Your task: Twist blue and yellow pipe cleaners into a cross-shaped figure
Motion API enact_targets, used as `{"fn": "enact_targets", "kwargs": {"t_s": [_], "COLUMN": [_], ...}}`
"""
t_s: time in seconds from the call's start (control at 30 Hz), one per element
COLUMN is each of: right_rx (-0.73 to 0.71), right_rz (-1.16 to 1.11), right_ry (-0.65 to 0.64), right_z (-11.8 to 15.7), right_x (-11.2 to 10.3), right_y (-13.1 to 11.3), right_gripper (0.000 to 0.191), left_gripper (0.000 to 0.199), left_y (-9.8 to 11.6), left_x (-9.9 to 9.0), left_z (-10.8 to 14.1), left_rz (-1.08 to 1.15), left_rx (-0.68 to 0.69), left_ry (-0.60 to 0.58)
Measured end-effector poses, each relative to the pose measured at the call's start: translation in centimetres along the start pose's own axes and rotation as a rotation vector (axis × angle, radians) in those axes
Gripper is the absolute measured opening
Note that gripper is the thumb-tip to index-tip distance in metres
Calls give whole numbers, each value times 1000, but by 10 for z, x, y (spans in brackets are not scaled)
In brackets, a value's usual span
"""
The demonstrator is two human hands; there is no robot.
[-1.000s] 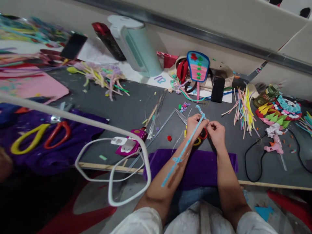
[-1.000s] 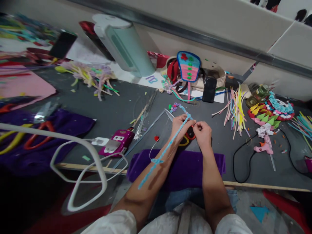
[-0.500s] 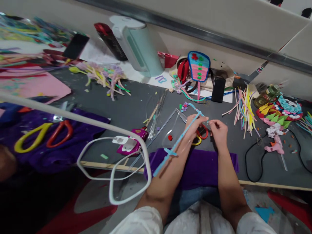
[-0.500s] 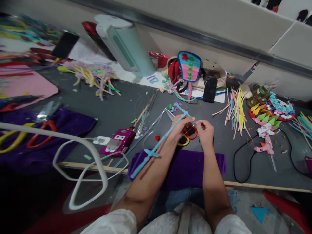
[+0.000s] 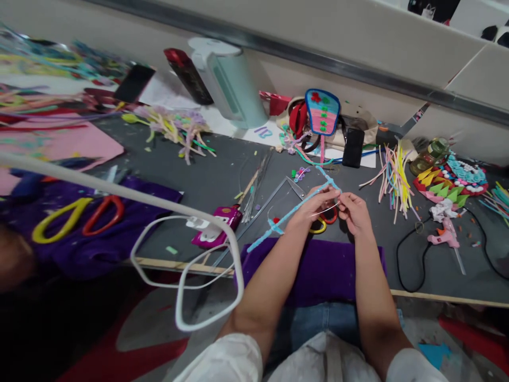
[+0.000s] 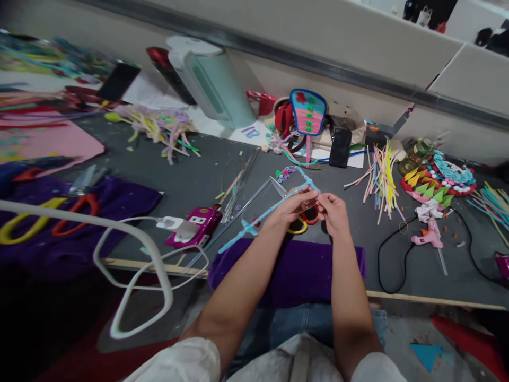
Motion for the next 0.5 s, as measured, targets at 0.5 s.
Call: {"fn": "enact_targets", "kwargs": {"t_s": [0.5], "right_rx": [-182], "right_rz": [-150], "right_ry": [357], "right_z": [-25], "right_x": [-53], "right_y": [-14], "right_gripper": [26], "left_gripper": [37], "left_y": [11], "left_x": [-25], "left_z": [1], "left_rz": [-99], "left_rx": [-76], "left_ry": [-295]}}
Point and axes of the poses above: each hand's wrist, its own z-axis away from the middle knuckle, its own x-axis out of the palm, y = z × x, the point moved 5 cm from there along -z, towards the middle knuckle, and after that the axes turned 8 degrees about y, right-handed, at the moved point
